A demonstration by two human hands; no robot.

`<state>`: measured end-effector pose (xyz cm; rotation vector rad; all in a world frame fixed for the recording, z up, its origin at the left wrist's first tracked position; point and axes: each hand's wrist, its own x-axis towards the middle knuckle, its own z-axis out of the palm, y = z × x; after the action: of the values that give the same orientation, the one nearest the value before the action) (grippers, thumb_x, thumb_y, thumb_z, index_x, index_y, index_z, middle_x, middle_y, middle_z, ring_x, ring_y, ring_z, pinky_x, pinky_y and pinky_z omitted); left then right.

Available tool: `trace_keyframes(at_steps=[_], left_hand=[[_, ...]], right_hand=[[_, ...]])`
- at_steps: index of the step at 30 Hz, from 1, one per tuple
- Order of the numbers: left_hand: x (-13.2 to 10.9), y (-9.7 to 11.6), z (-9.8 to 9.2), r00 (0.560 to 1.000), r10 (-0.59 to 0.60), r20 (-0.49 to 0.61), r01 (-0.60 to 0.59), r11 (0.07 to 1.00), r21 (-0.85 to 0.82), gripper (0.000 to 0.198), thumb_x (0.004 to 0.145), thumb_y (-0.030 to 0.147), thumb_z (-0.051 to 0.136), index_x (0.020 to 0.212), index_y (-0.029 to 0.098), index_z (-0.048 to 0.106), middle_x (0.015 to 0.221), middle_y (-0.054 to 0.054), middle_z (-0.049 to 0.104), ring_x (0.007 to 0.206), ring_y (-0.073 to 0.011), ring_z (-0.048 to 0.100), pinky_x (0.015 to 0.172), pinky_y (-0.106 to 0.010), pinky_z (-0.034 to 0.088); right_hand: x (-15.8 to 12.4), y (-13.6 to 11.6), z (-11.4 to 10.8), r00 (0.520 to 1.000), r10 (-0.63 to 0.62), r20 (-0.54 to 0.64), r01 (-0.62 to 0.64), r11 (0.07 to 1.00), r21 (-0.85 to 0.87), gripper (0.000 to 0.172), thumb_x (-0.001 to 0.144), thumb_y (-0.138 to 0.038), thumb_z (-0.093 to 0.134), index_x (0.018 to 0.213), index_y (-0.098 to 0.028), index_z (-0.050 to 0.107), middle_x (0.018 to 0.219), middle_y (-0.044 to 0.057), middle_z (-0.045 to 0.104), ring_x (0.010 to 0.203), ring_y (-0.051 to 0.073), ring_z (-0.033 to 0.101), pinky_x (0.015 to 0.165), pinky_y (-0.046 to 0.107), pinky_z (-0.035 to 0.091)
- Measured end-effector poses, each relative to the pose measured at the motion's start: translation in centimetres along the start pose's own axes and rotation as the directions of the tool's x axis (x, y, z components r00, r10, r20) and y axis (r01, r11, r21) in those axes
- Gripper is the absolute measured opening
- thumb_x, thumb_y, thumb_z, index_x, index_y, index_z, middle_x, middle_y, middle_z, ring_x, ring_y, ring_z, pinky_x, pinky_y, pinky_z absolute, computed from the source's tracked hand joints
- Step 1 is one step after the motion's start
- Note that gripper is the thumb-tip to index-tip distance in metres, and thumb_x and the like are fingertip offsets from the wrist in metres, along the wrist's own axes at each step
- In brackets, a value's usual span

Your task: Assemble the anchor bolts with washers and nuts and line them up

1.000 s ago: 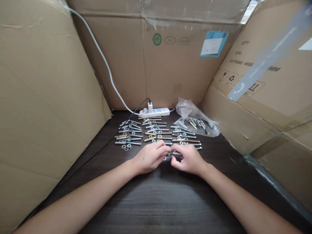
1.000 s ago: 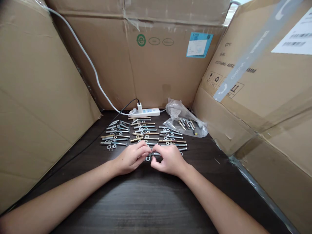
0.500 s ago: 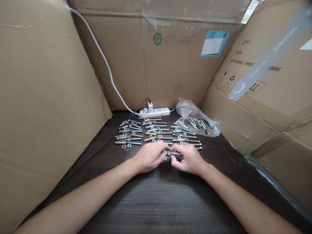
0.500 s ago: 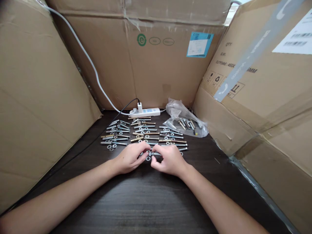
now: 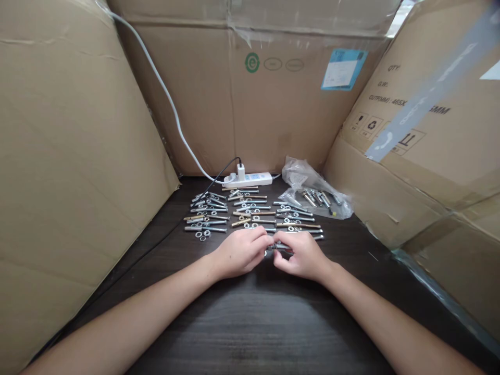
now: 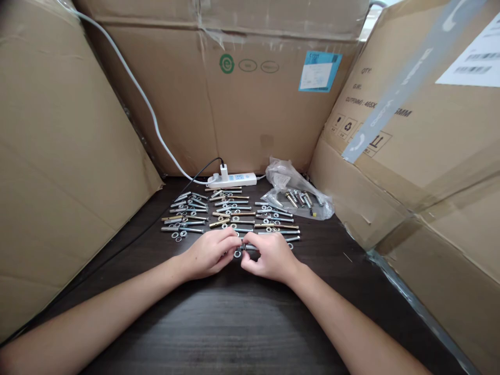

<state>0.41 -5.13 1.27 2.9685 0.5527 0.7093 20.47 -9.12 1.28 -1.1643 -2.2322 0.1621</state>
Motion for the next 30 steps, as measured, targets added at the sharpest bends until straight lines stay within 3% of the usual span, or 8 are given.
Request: trace_keyframes(at_steps=[13,20,24,30], left_hand=[[0.14,-0.33,-0.34,0.989,-0.09,0.118,0.096,0.994,-0.046,0.022,0.096,0.025,0.033,0.088,0.018,0.052,0.081,-0.002,0.057,0.071,-0.0136,0.055,0.061,-0.023,0.039],[-0.08,-0.22,-0.09,0.995,-0.1,0.014,0.1,0.993,-0.062,0.015,0.092,0.021,0.039,0.103,0.018,0.049,0.089,-0.003,0.056,0.073,-0.0139,0.054,0.064,-0.024,0.042],[-0.22,-0.25,0.0,1.0,0.001,-0.018,-0.001,1.0,-0.011,0.019,0.088,0.014,0.039,0.1,0.02,0.052,0.093,-0.003,0.054,0.071,-0.0124,0.053,0.062,-0.022,0.042],[-0.18,-0.31,-0.06,1.0,-0.016,-0.022,0.016,1.0,-0.015,0.019,0.089,0.015,0.039,0.099,0.02,0.053,0.092,-0.003,0.054,0.069,-0.0115,0.053,0.061,-0.021,0.042]], right_hand=[[-0.07,0.08,-0.01,1.0,0.001,-0.019,-0.001,1.0,-0.008,0.014,0.071,-0.023,0.054,0.081,-0.019,0.063,0.058,-0.001,0.061,0.049,0.012,0.051,0.053,0.021,0.038],[-0.05,0.15,0.11,1.0,-0.002,-0.016,0.002,1.0,-0.005,0.013,0.071,-0.023,0.054,0.08,-0.019,0.063,0.058,-0.001,0.061,0.049,0.011,0.051,0.052,0.021,0.037],[-0.01,0.07,0.1,1.0,-0.001,-0.024,0.001,1.0,-0.009,0.012,0.071,-0.022,0.054,0.078,-0.019,0.062,0.058,-0.002,0.061,0.048,0.011,0.051,0.052,0.02,0.037],[0.08,-0.02,-0.06,1.0,0.005,-0.014,-0.005,1.0,-0.006,0.011,0.071,-0.021,0.054,0.078,-0.019,0.062,0.059,-0.001,0.063,0.049,0.011,0.052,0.053,0.02,0.037]])
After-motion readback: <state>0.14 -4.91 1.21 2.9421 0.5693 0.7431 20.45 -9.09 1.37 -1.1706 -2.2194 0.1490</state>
